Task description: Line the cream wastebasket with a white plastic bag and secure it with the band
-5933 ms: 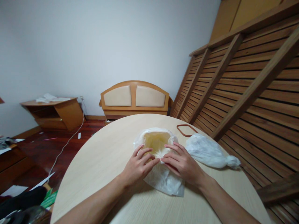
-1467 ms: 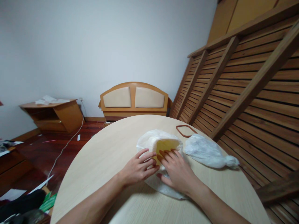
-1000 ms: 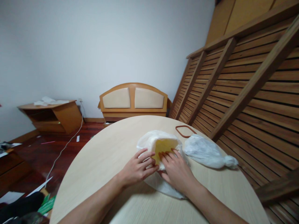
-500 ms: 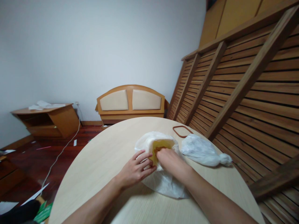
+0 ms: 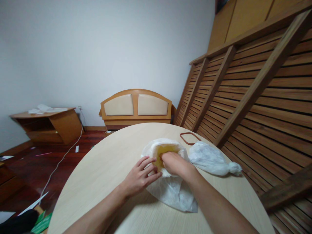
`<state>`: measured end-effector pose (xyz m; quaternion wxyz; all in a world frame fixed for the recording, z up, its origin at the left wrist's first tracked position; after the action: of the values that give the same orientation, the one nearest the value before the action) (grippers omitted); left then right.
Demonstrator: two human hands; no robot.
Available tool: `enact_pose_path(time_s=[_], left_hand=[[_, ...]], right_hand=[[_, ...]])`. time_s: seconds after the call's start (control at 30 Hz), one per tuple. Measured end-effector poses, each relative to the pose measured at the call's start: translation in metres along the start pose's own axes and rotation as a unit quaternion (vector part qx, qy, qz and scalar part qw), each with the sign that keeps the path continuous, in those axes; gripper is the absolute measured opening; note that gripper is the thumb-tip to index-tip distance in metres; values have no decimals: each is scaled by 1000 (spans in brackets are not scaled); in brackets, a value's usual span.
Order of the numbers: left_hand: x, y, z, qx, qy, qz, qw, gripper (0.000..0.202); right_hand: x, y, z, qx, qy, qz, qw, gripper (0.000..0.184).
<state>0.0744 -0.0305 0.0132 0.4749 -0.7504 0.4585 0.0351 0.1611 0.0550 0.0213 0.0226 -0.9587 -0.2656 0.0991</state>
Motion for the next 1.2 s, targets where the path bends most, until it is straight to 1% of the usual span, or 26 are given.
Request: enact_pose_path(time_s=[0.1, 0.27, 0.33, 0.4, 0.5, 0.57, 0.67, 0.7, 0.73, 0.8, 0.9, 1.0, 1.07, 1.1, 1.2], left_hand=[[-5, 2, 0, 13, 0, -21, 1000, 25], [-3, 1, 0, 5, -8, -16, 1000, 25], [-3, 0, -1, 7, -2, -21, 1000, 24], [-5, 1, -1, 7, 3, -37, 999, 25], [-10, 3, 0, 9, 8, -68, 998, 25], [-13, 4, -1, 16, 13, -85, 996, 26], [-14, 5, -3, 27, 20, -97, 995, 26], [-14, 5, -4, 29, 22, -97, 995, 25], [-13, 4, -4, 29, 23, -95, 995, 25], [-11, 4, -3, 26, 29, -89, 995, 25], [-10, 2, -3, 26, 43, -89, 995, 23], [-12, 1, -4, 32, 57, -101, 993, 20], [-12, 1, -6, 33, 64, -109, 991, 22], [-11, 0, -6, 28, 67, -110, 991, 28], [-11, 2, -6, 14, 93, -118, 989, 58]], right_hand=[[-2, 3, -4, -33, -14, 7, 999, 28], [-6, 1, 10, -88, -29, 17, 996, 25], [-8, 0, 7, -84, -35, 13, 996, 27], [-11, 1, -3, -67, -42, 0, 997, 29], [-19, 6, -32, -18, -87, -63, 994, 28], [-16, 12, -58, 47, -120, -91, 987, 25], [5, 20, -95, 190, -95, -62, 975, 20], [11, 23, -103, 226, -77, -52, 970, 21], [17, 24, -107, 248, -64, -46, 966, 23], [24, 23, -106, 251, -51, -38, 966, 26], [31, 17, -97, 218, -43, -14, 975, 22], [31, 14, -92, 200, -33, -2, 979, 21], [29, 13, -91, 197, -28, -2, 980, 21], [28, 13, -92, 196, -25, -1, 980, 21], [26, 15, -94, 193, -20, 4, 981, 22]])
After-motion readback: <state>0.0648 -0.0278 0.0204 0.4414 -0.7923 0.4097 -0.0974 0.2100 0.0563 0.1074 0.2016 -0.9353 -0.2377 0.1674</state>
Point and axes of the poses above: each hand's wrist, its own y-axis away from the middle knuckle, its own z-axis out of the palm, x = y × z, the point moved 9 cm from there along -y, towards the middle knuckle, and after that the axes turned 11 degrees about -y, right-handed, at the moved point
